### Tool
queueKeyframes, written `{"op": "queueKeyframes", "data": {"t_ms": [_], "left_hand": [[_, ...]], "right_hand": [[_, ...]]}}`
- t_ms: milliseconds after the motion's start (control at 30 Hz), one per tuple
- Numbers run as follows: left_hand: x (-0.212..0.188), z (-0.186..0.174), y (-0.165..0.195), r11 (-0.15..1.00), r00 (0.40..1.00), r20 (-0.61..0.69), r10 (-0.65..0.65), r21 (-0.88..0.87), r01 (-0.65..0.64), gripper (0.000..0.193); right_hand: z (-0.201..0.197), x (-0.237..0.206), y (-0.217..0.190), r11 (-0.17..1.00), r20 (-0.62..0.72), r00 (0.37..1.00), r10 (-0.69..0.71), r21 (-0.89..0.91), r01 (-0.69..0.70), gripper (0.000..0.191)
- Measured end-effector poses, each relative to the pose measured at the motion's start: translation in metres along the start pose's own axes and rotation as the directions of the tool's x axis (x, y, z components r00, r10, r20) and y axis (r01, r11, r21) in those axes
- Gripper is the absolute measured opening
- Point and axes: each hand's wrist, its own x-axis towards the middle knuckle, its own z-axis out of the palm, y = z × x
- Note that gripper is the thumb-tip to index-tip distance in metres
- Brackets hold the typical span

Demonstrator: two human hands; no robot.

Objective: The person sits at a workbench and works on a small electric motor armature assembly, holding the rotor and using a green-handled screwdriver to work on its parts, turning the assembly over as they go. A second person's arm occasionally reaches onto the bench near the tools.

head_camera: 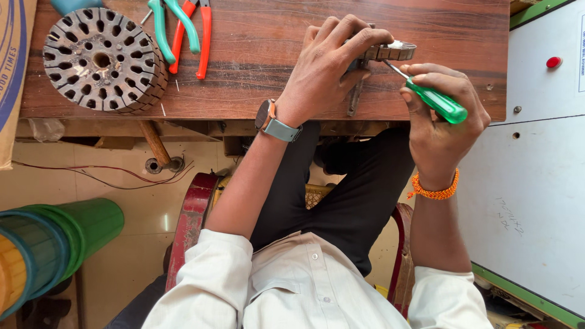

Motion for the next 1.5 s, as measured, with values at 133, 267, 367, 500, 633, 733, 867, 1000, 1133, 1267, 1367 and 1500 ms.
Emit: {"op": "queueKeyframes", "data": {"t_ms": [133, 267, 367, 500, 633, 733, 867, 1000, 1133, 1267, 1367, 1500], "left_hand": [[0.0, 0.001, -0.001, 1.0, 1.0, -0.003, 0.014, 0.001, -0.014, 0.062], [-0.001, 0.004, -0.003, 1.0, 0.999, -0.022, 0.026, 0.007, -0.025, 0.059], [-0.001, 0.005, -0.002, 1.0, 0.999, -0.031, 0.016, 0.009, -0.015, 0.057], [-0.002, 0.007, -0.002, 1.0, 0.999, -0.051, 0.011, -0.003, -0.012, 0.056], [-0.002, 0.009, -0.001, 1.0, 0.998, -0.069, 0.008, -0.002, -0.009, 0.056], [-0.002, 0.009, 0.001, 1.0, 0.996, -0.085, -0.003, -0.016, 0.001, 0.055], [0.0, 0.011, 0.003, 0.998, 0.993, -0.115, -0.024, -0.055, 0.018, 0.051], [0.001, 0.015, 0.003, 0.996, 0.989, -0.136, -0.05, -0.082, 0.039, 0.047], [-0.001, 0.019, 0.001, 0.999, 0.989, -0.143, -0.046, -0.036, 0.041, 0.044], [-0.001, 0.02, 0.0, 0.998, 0.988, -0.151, -0.042, -0.044, 0.036, 0.044], [0.001, 0.018, -0.001, 0.998, 0.988, -0.147, -0.039, -0.058, 0.031, 0.045], [0.003, 0.012, -0.001, 0.996, 0.99, -0.14, -0.031, -0.09, 0.018, 0.048]], "right_hand": [[-0.003, -0.003, 0.005, 1.0, -0.014, 1.0, 0.005, 0.008, -0.005, 0.021], [-0.006, 0.001, 0.009, 0.996, 0.012, 0.999, 0.048, 0.075, -0.049, 0.022], [-0.01, 0.002, 0.01, 0.993, 0.023, 0.998, 0.063, 0.094, -0.065, 0.021], [-0.009, 0.001, 0.015, 0.991, 0.05, 0.997, 0.059, 0.12, -0.065, 0.021], [-0.005, 0.004, 0.019, 0.989, 0.089, 0.996, 0.031, 0.139, -0.043, 0.021], [-0.001, 0.008, 0.015, 0.995, 0.11, 0.994, -0.012, 0.096, 0.001, 0.02], [0.004, 0.011, 0.006, 0.998, 0.123, 0.99, -0.069, 0.006, 0.069, 0.021], [0.013, 0.004, 0.002, 0.998, 0.059, 0.998, -0.025, -0.055, 0.028, 0.019], [0.03, -0.011, 0.001, 0.997, -0.042, 0.997, 0.071, 0.015, -0.071, 0.016], [0.04, -0.015, -0.003, 0.991, -0.084, 0.988, 0.132, 0.051, -0.128, 0.013], [0.038, -0.011, -0.012, 0.992, -0.049, 0.996, 0.081, -0.09, -0.085, 0.011], [0.027, -0.001, -0.018, 0.949, 0.054, 0.996, -0.064, -0.305, 0.077, 0.011]]}}
